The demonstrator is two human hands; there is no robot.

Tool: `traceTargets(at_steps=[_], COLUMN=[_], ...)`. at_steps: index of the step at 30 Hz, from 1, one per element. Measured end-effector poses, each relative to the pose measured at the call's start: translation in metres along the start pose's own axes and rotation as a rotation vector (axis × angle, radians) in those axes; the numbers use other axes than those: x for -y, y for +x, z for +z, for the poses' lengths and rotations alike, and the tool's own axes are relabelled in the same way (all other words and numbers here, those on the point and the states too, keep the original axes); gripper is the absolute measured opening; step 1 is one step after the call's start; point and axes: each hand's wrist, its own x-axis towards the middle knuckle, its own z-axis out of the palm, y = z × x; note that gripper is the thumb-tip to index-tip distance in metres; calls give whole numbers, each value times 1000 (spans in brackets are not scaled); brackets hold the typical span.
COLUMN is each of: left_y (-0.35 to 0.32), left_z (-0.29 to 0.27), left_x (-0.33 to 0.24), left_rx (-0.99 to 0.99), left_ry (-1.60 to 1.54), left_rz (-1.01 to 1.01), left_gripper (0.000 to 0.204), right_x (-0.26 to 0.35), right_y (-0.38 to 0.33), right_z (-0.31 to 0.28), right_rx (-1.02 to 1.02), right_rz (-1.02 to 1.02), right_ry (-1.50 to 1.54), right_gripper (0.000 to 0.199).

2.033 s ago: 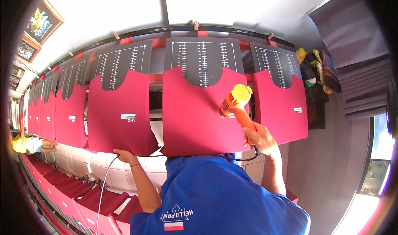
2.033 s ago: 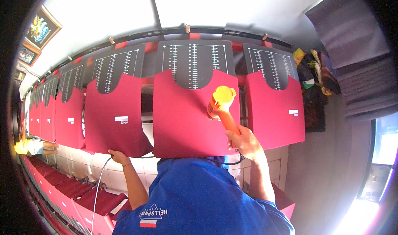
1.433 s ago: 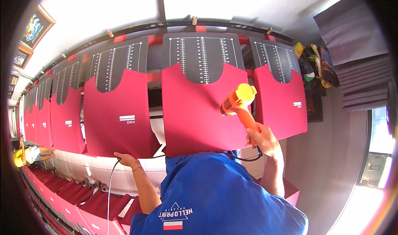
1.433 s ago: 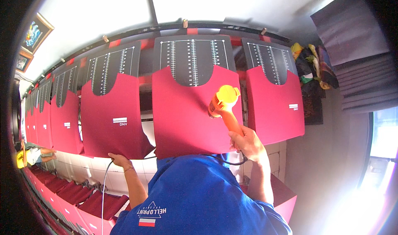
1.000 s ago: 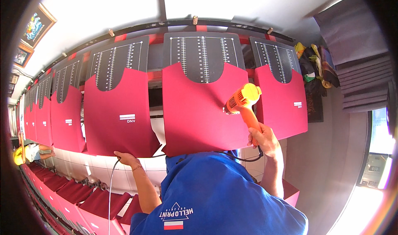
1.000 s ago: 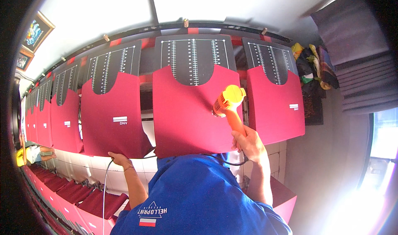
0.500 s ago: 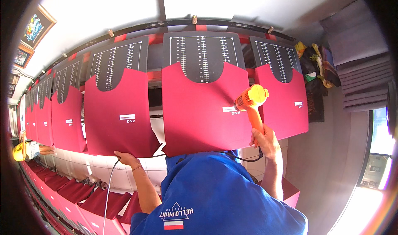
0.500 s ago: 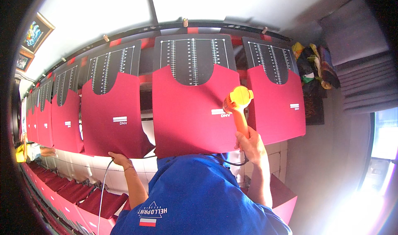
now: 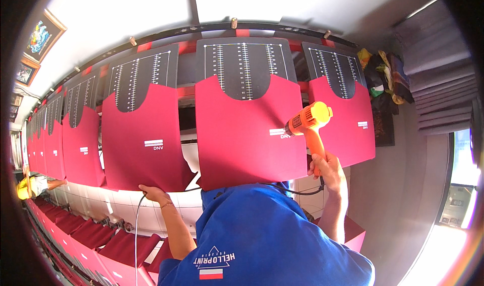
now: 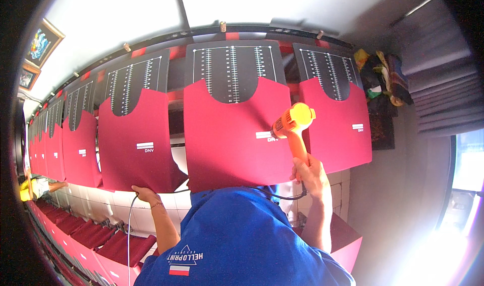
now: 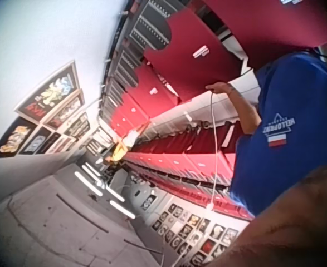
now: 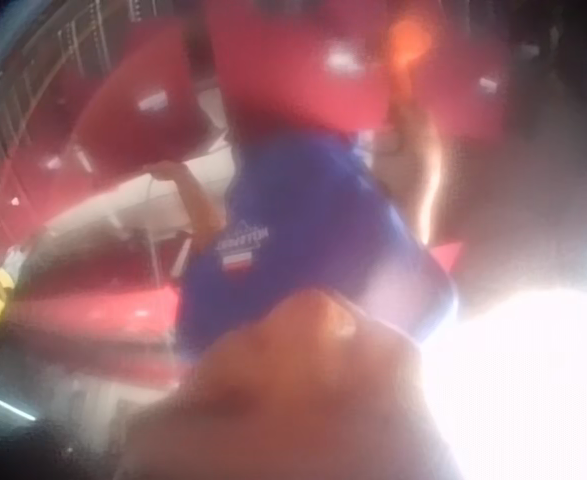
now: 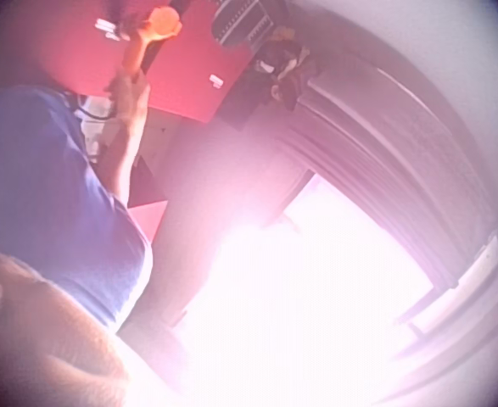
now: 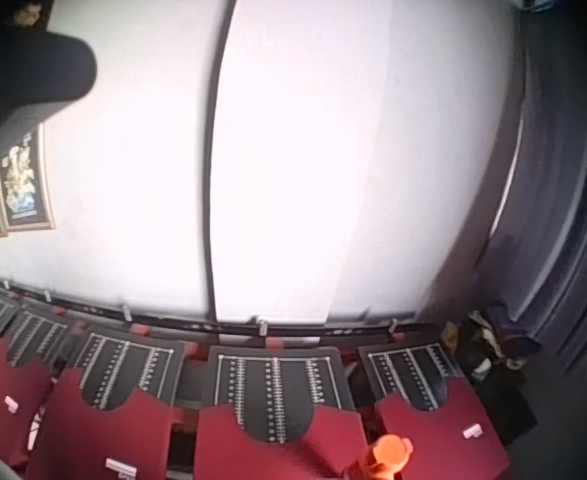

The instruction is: The person uses a heat gun to dry ink on a series of red garments positioned on printing platens. They move systematically along the row of platens, applying heat to each garment while holding the power cord with their other hand.

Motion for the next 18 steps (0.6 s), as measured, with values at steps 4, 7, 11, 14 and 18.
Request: traceTargets(at_steps=[4,7,11,14,18], left_y=[3,2,-3,-6,-1], left_z=[0,-1,1,1,0], left_x=[2,1,-2,-4,-4], left_rx=[-7,-7,13,-19,-61], left_ry=[1,11,-6,28,87], left_rz=[-10,3,10,12,-25], left_gripper=[70,69,66,65,66], right_x=[-4,-1,-4,-7,-6], right_y=[3,1,-2,-6,-14], right_z=[4,0,3,-3,-2], right_rx=[-46,-35,-32,18,4], right_rz=[-33,-27,-35,-32,-26], right_ry=[-39,-36,-31,35,-70], right_gripper=[25,25,24,24,24])
